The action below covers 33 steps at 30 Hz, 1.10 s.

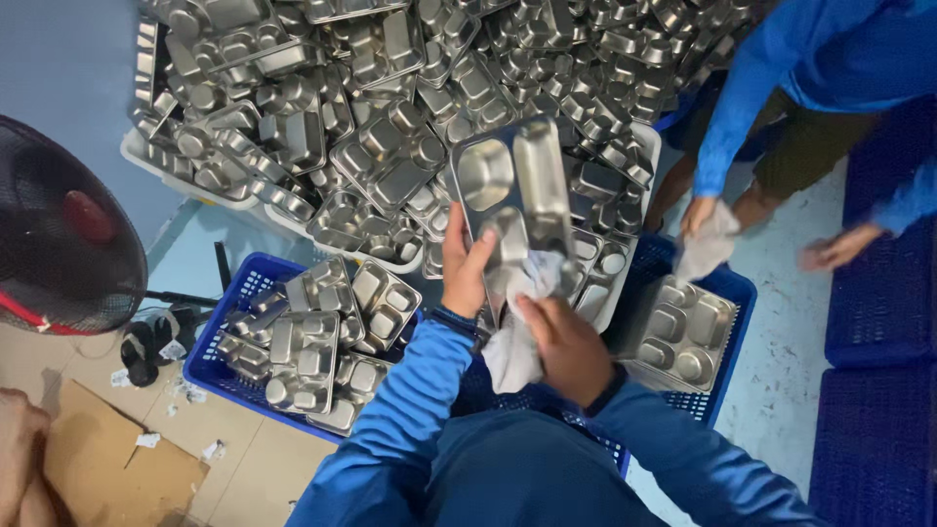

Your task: The person wipes stainless steel compartment trays with a cloth, picking each tray from a large pile, wiping both sides, and placing them into a blue basket. The person repeats this process continuously.

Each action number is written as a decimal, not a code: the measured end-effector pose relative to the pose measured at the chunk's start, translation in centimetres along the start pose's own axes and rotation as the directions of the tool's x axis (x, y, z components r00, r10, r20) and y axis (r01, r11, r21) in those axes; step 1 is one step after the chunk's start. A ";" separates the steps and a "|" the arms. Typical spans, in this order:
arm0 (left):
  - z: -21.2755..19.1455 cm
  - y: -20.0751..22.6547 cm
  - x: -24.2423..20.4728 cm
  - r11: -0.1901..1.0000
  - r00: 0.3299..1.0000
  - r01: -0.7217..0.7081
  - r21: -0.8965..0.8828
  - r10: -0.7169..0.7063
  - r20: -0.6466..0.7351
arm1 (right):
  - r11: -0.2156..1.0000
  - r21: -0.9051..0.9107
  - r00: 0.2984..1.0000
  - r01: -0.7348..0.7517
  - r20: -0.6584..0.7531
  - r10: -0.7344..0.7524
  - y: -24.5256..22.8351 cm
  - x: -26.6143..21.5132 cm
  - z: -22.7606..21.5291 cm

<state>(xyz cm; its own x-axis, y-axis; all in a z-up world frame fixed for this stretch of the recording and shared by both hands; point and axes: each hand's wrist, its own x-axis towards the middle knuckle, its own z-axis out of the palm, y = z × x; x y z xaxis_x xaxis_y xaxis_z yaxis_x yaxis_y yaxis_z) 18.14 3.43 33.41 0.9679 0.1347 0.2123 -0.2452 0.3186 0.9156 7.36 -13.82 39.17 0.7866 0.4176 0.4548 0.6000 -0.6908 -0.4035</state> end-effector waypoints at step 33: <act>-1.2 -2.7 -2.7 0.957 0.876 0.278 -0.087 -0.216 0.432 | 0.956 -0.167 0.931 -0.240 0.239 0.276 11.2 -0.2 -2.4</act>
<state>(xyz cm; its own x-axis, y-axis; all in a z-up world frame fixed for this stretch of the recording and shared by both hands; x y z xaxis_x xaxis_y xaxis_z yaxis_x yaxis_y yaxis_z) 16.07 3.32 29.99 0.9246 -0.3560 0.1357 0.0302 0.4235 0.9054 13.55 -23.07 36.41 0.9326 0.3394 0.1225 0.3604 -0.8593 -0.3629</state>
